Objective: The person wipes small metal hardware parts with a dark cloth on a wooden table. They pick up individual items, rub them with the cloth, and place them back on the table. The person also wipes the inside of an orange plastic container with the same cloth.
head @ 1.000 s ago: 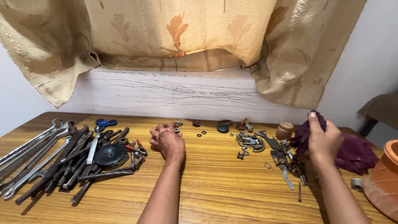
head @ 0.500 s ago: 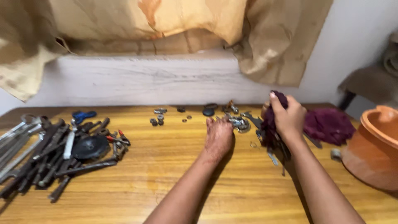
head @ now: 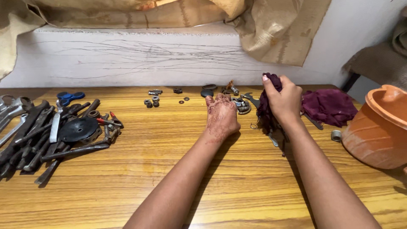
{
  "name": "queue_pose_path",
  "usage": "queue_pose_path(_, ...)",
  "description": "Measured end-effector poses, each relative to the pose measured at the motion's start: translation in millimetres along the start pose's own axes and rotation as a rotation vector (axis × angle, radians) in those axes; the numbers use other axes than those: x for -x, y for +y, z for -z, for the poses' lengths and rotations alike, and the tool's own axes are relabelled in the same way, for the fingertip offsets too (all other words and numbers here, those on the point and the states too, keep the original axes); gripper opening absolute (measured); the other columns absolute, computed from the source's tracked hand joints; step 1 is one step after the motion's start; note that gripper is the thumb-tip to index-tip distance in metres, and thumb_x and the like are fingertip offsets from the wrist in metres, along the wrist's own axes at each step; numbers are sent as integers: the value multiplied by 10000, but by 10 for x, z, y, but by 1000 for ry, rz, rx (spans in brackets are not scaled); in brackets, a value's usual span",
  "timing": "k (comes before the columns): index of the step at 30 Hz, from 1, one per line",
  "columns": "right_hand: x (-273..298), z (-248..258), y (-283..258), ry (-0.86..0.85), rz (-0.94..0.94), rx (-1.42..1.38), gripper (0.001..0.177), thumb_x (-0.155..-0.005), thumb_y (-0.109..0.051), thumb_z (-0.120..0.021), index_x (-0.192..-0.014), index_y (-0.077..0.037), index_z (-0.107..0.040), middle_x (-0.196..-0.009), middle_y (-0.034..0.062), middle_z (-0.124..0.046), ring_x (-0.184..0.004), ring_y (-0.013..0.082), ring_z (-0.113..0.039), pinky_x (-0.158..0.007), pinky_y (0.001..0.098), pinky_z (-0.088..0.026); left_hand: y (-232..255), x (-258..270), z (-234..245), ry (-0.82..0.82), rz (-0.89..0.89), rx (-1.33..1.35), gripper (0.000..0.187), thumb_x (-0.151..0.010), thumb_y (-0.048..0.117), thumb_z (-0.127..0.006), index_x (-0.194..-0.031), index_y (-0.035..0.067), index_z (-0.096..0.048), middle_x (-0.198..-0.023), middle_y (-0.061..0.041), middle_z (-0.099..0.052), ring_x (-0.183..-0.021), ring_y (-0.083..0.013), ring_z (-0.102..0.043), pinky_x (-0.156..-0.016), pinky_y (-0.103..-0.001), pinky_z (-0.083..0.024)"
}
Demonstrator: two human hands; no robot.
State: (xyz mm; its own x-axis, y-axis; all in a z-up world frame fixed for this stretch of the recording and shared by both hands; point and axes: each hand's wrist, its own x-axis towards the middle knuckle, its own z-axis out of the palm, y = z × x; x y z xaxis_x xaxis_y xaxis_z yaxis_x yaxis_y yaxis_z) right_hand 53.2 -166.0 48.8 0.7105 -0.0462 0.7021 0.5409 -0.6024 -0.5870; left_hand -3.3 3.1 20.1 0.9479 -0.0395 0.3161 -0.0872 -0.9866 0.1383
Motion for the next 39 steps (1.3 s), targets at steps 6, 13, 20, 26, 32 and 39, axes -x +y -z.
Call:
queue_pose_path(6, 35, -75, 4, -32, -7, 18, 481, -954, -448, -729, -871, 24, -683, -703, 187, -686, -650, 277, -695, -638, 420, -514, -195, -126, -118, 41, 22, 233, 388, -651, 163, -773, -1031, 83, -754, -1362, -155, -555, -1358, -315, -431, -1068, -562, -309)
queue_pose_path(13, -22, -241, -67, -110, -277, -272, 431, -976, -403, -697, -902, 22, -690, -785, 99, -715, -697, 174, -631, -669, 368, -511, -258, -176, -255, 569, -97, 856, 310, -800, 57, -639, -1104, 39, -692, -1105, -145, -713, -1070, -291, -685, -976, -419, -574)
queue_pose_path(20, 247, -641, -202, -608, -449, -606, 359, -920, -418, -686, -1046, -82, -712, -872, 18, -695, -772, 137, -587, -699, 287, -471, -320, -30, -64, 689, -114, 578, 231, -771, -1, -683, -995, 23, -735, -930, -188, -695, -952, -384, -652, -853, -479, -528)
queue_pose_path(26, 247, -552, -201, -744, -510, -767, 484, -910, -510, -659, -967, -31, -707, -785, 34, -706, -631, 114, -614, -582, 272, -502, -379, 90, 95, 810, -260, 545, 206, -734, -47, -653, -927, 2, -707, -979, -160, -712, -956, -356, -655, -857, -467, -541)
queue_pose_path(32, 81, -494, -146, -787, -560, -818, 390, -884, -437, -734, -935, -50, -710, -829, 30, -719, -686, 131, -655, -602, 278, -510, -302, 39, 72, 690, -123, 887, 263, -722, -39, -700, -985, -58, -694, -1083, -200, -668, -930, -292, -680, -814, -376, -572)
queue_pose_path(39, 210, -416, -462, -522, -140, -111, 507, -953, -511, -583, -956, -33, -754, -772, 129, -750, -696, 172, -686, -688, 333, -525, -447, -121, -430, 561, 69, 1216, 364, -760, -57, -642, -1116, -4, -693, -942, -75, -715, -846, -187, -658, -747, -305, -545)
